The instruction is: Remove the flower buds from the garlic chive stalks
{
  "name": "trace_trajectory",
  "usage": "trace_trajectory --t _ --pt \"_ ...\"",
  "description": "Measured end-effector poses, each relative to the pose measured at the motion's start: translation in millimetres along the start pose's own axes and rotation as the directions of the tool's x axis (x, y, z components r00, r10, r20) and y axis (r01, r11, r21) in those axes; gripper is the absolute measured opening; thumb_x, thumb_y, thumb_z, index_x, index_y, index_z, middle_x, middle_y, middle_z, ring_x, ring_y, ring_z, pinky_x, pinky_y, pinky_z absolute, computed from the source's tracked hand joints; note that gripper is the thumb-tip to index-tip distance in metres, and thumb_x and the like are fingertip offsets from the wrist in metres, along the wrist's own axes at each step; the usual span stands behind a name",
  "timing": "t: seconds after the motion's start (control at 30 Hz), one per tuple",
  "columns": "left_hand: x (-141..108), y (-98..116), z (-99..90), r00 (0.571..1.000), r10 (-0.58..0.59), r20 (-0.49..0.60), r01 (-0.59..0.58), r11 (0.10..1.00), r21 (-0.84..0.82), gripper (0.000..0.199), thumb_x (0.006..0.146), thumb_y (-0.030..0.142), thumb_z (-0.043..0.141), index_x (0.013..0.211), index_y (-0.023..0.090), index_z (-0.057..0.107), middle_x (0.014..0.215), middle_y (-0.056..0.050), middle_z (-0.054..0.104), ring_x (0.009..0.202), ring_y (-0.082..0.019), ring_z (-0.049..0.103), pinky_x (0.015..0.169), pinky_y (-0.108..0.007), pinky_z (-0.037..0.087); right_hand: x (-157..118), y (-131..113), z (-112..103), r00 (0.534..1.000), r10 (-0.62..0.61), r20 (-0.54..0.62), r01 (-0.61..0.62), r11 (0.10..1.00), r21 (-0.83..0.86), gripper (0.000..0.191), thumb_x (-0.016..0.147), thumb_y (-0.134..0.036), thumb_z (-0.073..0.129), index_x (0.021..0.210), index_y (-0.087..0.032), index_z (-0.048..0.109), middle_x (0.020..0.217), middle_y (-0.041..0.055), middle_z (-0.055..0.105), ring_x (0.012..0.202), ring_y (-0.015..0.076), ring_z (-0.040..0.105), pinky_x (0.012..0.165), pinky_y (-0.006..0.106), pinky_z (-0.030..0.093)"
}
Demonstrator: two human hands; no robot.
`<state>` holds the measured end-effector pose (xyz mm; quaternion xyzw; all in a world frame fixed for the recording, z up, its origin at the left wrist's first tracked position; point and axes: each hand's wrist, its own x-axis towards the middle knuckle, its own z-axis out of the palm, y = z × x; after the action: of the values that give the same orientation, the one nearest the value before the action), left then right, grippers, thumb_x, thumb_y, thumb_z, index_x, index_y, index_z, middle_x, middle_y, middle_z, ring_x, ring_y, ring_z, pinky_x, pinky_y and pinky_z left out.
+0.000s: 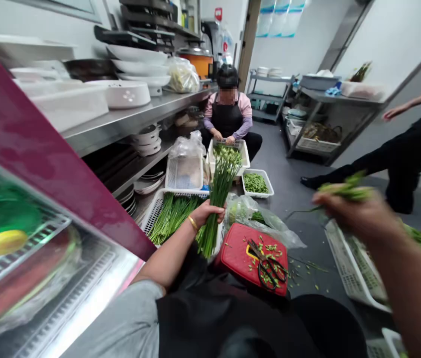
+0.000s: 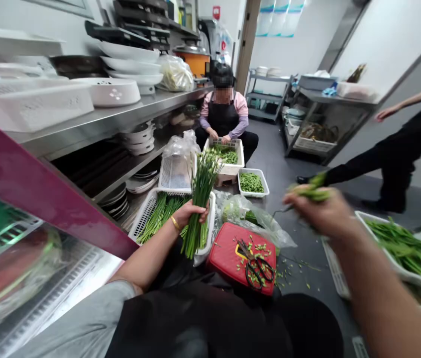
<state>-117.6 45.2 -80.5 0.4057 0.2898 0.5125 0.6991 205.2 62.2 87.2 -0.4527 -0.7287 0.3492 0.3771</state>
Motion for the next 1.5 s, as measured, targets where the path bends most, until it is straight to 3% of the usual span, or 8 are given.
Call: trace_trajectory --t 0.13,0.23,0.47,0.7,0.9,1.03,1.27,1.5 --pt "32 14 21.5 0.997 0.053 0.047 -0.056 0.996 0.065 0.028 0.051 0.024 0.079 0.069 0.01 0.062 0.071 -0.009 0.07 0.067 -0.02 0.066 0.061 -0.027 0.049 0 -1 100 0.897 0.028 0.441 -0.183 0.932 0.313 0.051 0.063 -0.064 0.073 0.065 -0.014 0.062 0.044 -0.0053 0.038 0.037 0.004 0.029 0.035 0.021 0.02" --pt "32 2 41.3 0.997 0.047 0.06 -0.05 0.998 0.048 0.028 0.046 0.018 0.078 0.071 0.011 0.066 0.069 -0.005 0.07 0.064 -0.017 0.063 0.064 -0.026 0.048 10 -14 130 0.888 -0.048 0.456 -0.213 0.838 0.502 0.05 0.063 -0.063 0.074 0.066 -0.015 0.058 0.042 -0.0083 0.034 0.034 0.0025 0.026 0.032 0.019 0.017" --pt "7 -22 61.8 0.995 -0.03 0.097 0.042 0.991 -0.124 0.026 0.05 0.019 0.074 0.072 0.01 0.067 0.061 -0.003 0.065 0.053 -0.014 0.059 0.053 -0.024 0.046 31 -35 124 0.98 0.04 0.195 -0.163 0.724 0.671 0.054 0.053 -0.062 0.081 0.069 -0.016 0.057 0.046 -0.0093 0.032 0.036 0.0014 0.026 0.032 0.015 0.015" --pt "27 18 22.9 0.996 -0.059 -0.064 0.067 0.99 0.125 0.021 0.052 0.02 0.073 0.068 0.007 0.07 0.062 -0.009 0.07 0.053 -0.018 0.064 0.054 -0.027 0.05 31 -23 111 0.998 -0.04 0.058 0.007 0.874 0.485 0.047 0.064 -0.059 0.076 0.069 -0.015 0.059 0.044 -0.0075 0.038 0.035 0.0029 0.031 0.032 0.017 0.019" --pt "27 47 21.7 0.995 0.102 0.022 -0.103 0.993 0.061 0.022 0.056 0.015 0.071 0.077 0.008 0.072 0.083 -0.012 0.075 0.081 -0.024 0.071 0.078 -0.032 0.054 36 -18 120 0.968 0.003 0.253 -0.15 0.813 0.563 0.054 0.054 -0.062 0.08 0.067 -0.016 0.056 0.045 -0.0085 0.036 0.035 0.0014 0.027 0.032 0.017 0.017" --pt "38 26 44.5 0.99 0.079 0.113 -0.068 0.993 -0.098 0.023 0.051 0.011 0.066 0.074 0.01 0.07 0.08 -0.009 0.074 0.078 -0.023 0.071 0.078 -0.033 0.054 32 -17 138 0.972 0.005 0.235 -0.149 0.787 0.599 0.055 0.054 -0.064 0.079 0.069 -0.017 0.056 0.045 -0.0085 0.037 0.035 0.0025 0.029 0.031 0.017 0.02" --pt "34 -26 63.2 0.965 -0.152 0.213 0.192 0.965 -0.181 0.04 0.051 0.013 0.064 0.09 0.007 0.069 0.075 -0.01 0.074 0.055 -0.019 0.066 0.056 -0.027 0.052 26 -2 131 0.988 -0.024 -0.155 0.093 0.885 0.457 0.048 0.068 -0.065 0.071 0.074 -0.019 0.06 0.046 -0.0066 0.041 0.034 0.0061 0.037 0.032 0.022 0.029" --pt "11 -31 76.0 0.94 -0.161 0.3 0.24 0.939 -0.246 0.043 0.063 0.033 0.074 0.097 0.007 0.065 0.074 -0.014 0.073 0.069 -0.029 0.072 0.068 -0.04 0.057 22 -11 119 0.987 -0.006 -0.159 0.078 0.888 0.453 0.045 0.068 -0.064 0.071 0.073 -0.021 0.057 0.045 -0.0049 0.044 0.034 0.0085 0.041 0.033 0.024 0.026"
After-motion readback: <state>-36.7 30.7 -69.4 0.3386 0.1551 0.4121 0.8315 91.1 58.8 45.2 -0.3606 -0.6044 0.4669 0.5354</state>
